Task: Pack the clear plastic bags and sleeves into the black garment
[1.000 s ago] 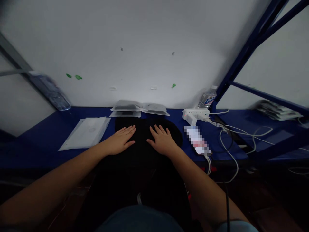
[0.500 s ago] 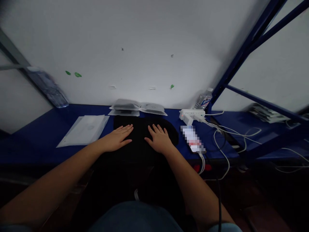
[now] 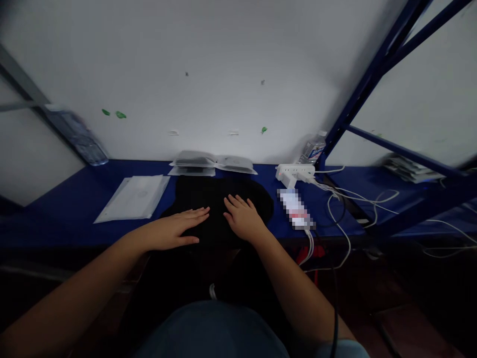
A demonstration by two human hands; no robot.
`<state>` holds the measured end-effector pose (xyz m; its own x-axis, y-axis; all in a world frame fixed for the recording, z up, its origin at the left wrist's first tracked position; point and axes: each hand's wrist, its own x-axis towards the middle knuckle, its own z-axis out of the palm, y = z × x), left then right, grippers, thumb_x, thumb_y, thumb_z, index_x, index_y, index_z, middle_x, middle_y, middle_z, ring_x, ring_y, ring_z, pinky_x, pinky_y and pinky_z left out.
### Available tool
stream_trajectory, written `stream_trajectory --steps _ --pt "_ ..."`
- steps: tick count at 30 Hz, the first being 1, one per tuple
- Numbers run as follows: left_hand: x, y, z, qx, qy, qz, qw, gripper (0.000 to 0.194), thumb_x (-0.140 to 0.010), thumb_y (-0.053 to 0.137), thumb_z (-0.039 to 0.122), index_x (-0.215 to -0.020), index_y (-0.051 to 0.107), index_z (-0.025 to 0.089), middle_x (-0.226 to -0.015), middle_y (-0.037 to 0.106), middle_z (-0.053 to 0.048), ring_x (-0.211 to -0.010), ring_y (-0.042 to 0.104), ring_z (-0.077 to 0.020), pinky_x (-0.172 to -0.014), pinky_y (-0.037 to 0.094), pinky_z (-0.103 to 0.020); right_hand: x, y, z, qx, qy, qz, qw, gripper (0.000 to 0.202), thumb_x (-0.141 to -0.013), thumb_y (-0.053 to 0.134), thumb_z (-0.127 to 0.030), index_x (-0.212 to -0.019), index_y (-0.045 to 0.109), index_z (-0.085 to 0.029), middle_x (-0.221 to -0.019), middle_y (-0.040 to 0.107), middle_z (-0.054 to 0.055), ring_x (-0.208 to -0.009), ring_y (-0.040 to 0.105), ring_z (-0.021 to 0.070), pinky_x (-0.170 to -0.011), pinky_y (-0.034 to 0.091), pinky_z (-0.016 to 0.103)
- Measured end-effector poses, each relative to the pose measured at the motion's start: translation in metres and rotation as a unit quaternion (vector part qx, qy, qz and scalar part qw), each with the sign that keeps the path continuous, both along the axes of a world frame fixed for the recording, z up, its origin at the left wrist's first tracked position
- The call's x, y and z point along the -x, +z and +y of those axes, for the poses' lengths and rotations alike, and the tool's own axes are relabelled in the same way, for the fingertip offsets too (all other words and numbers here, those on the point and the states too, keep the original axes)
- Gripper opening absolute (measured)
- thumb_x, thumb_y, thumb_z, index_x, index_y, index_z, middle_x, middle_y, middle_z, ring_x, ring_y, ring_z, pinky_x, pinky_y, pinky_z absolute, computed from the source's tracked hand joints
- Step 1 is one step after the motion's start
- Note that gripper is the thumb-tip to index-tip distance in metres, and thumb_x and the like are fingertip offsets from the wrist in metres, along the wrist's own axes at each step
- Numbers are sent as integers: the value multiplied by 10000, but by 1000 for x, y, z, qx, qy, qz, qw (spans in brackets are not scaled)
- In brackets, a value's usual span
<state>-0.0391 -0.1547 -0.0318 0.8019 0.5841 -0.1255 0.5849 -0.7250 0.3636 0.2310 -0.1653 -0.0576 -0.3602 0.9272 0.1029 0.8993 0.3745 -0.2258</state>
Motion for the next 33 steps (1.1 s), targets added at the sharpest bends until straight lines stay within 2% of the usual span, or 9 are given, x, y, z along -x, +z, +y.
stream_trajectory --steps 2,7,13,17,23,28,30,33 --pt "0 -2 5 -5 8 10 1000 711 -976 581 452 -1589 301 226 -1672 188 -60 -1548 205 -246 -1258 201 -407 3 1 2 -2 -5 -6 1000 533 -1038 388 -340 -1554 396 -209 -1627 365 86 -1517 304 275 -1221 239 544" --pt "5 2 10 -7 10 -2 1000 549 -1005 521 323 -1540 410 270 -1649 274 -25 -1529 269 -213 -1245 245 -385 8 4 -4 -6 -6 -17 1000 558 -1042 382 -387 -1566 373 -196 -1629 357 101 -1517 299 298 -1214 241 579" --pt "5 6 -1 0 1 -9 1000 634 -931 658 364 -1520 441 275 -1648 254 -40 -1530 262 -239 -1242 259 -407 5 3 -17 -13 20 -28 999 596 -1030 405 -463 -1569 369 -212 -1643 324 107 -1527 272 314 -1213 216 610" --pt "0 7 -3 -7 5 -31 999 449 -981 543 243 -1430 559 269 -1586 393 -27 -1488 360 -195 -1224 305 -395 5 3 -18 -10 22 -28 999 589 -1034 393 -467 -1564 378 -211 -1641 332 102 -1524 279 313 -1212 222 609" --pt "-8 9 -6 -5 13 -69 998 321 -984 480 231 -1172 738 261 -1439 584 -17 -1360 543 -178 -1151 416 -364 4 6 -18 -8 26 -27 999 611 -1027 406 -496 -1565 377 -206 -1638 331 113 -1524 280 314 -1212 220 609" --pt "-9 9 3 11 46 -106 993 293 -936 495 243 -989 783 239 -1332 677 -28 -1246 640 -187 -1071 483 -333 2 7 -26 -12 105 -22 994 841 -920 568 -618 -1577 336 -148 -1643 301 145 -1529 259 332 -1225 209 594" --pt "-7 9 11 44 77 -137 987 281 -921 502 259 -909 782 245 -1296 702 -11 -1203 666 -191 -1048 495 -325 1 7 -28 -18 132 -20 991 841 -908 622 -543 -1579 326 -131 -1635 322 145 -1518 291 324 -1224 236 572" --pt "-6 12 17 88 127 -164 974 289 -928 501 299 -823 768 263 -1262 722 24 -1161 686 -189 -1037 501 -324 3 10 -29 -27 134 -15 990 654 -927 586 -260 -1542 406 -127 -1586 425 129 -1453 425 278 -1205 320 489"
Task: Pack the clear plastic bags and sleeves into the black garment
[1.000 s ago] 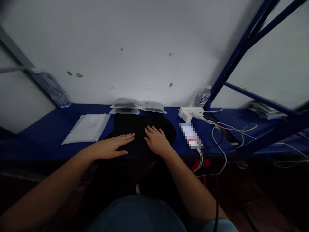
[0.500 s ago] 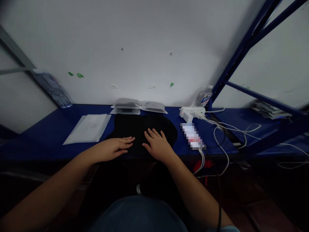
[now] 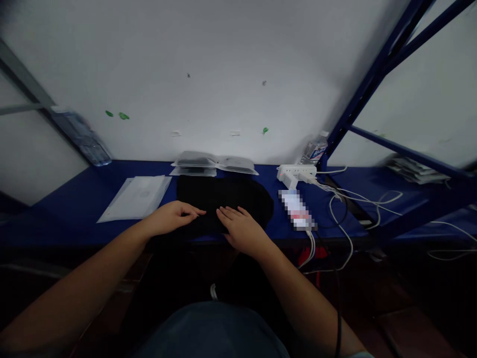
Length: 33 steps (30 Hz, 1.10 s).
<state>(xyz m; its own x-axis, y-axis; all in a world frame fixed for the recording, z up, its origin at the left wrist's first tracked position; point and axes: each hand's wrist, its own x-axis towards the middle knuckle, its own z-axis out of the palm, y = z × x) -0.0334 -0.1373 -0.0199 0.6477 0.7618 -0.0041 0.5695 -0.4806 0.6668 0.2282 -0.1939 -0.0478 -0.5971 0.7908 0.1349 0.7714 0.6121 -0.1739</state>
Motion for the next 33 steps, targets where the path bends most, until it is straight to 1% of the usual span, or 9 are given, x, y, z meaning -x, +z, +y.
stream_trajectory --steps 4,7,9,12,15,20,23,28,33 --pt "-2 6 -10 6 19 31 999 290 -920 562 413 -1089 757 282 -1288 712 5 -1185 673 -220 -1047 506 -353 5 13 2 15 -45 35 998 500 -914 501 -126 -1405 595 -143 -1443 603 101 -1308 592 229 -1126 436 371" --pt "-5 7 -29 -90 22 90 992 560 -853 671 464 -1368 617 249 -1437 609 -55 -1310 585 -281 -1115 460 -418 11 24 3 20 -104 42 994 425 -950 474 -174 -1334 657 -158 -1350 675 100 -1210 661 249 -1055 496 369" --pt "-6 6 -41 -167 25 119 978 596 -861 661 376 -1429 557 224 -1524 518 -82 -1373 522 -299 -1151 426 -446 16 29 4 17 -137 39 990 387 -978 455 -215 -1281 693 -181 -1304 702 98 -1164 685 263 -1014 520 378" --pt "-2 1 -52 -237 48 153 958 542 -870 538 181 -1411 567 194 -1529 509 -94 -1350 543 -287 -1123 460 -444 21 30 5 21 -169 38 985 374 -993 442 -240 -1257 705 -215 -1272 720 83 -1130 699 266 -974 537 377" --pt "10 -5 -56 -255 78 190 945 517 -853 475 122 -1344 623 178 -1450 590 -100 -1275 605 -280 -1064 513 -436 20 27 4 28 -174 35 984 394 -979 440 -212 -1284 689 -221 -1275 720 71 -1133 696 257 -979 533 375" --pt "37 -8 -57 -206 122 185 953 440 -899 444 210 -1269 682 210 -1352 667 -74 -1189 661 -274 -1017 545 -443 -3 20 -6 23 -151 44 987 515 -857 446 -60 -1289 687 -206 -1309 701 63 -1170 669 228 -1015 513 360" --pt "53 -8 -57 -173 119 144 967 412 -916 443 280 -1236 699 240 -1302 697 -50 -1180 665 -258 -1029 533 -437 -25 13 -9 3 -161 88 983 492 -812 494 -64 -1222 719 -218 -1236 730 60 -1160 666 235 -1021 512 386" --pt "70 -5 -59 -149 123 63 979 378 -950 463 449 -1156 728 275 -1227 731 -29 -1117 687 -240 -1006 540 -409 -51 -5 -7 -34 -157 231 960 376 -883 484 -144 -1140 734 -256 -1173 745 58 -1136 671 237 -1038 501 451" --pt "71 5 -60 -168 170 -5 971 327 -931 509 477 -1076 738 294 -1129 756 -14 -1047 697 -239 -963 549 -378 -48 -13 -3 -66 -144 258 953 359 -894 456 -148 -1136 700 -251 -1180 727 65 -1160 644 236 -1038 488 433"
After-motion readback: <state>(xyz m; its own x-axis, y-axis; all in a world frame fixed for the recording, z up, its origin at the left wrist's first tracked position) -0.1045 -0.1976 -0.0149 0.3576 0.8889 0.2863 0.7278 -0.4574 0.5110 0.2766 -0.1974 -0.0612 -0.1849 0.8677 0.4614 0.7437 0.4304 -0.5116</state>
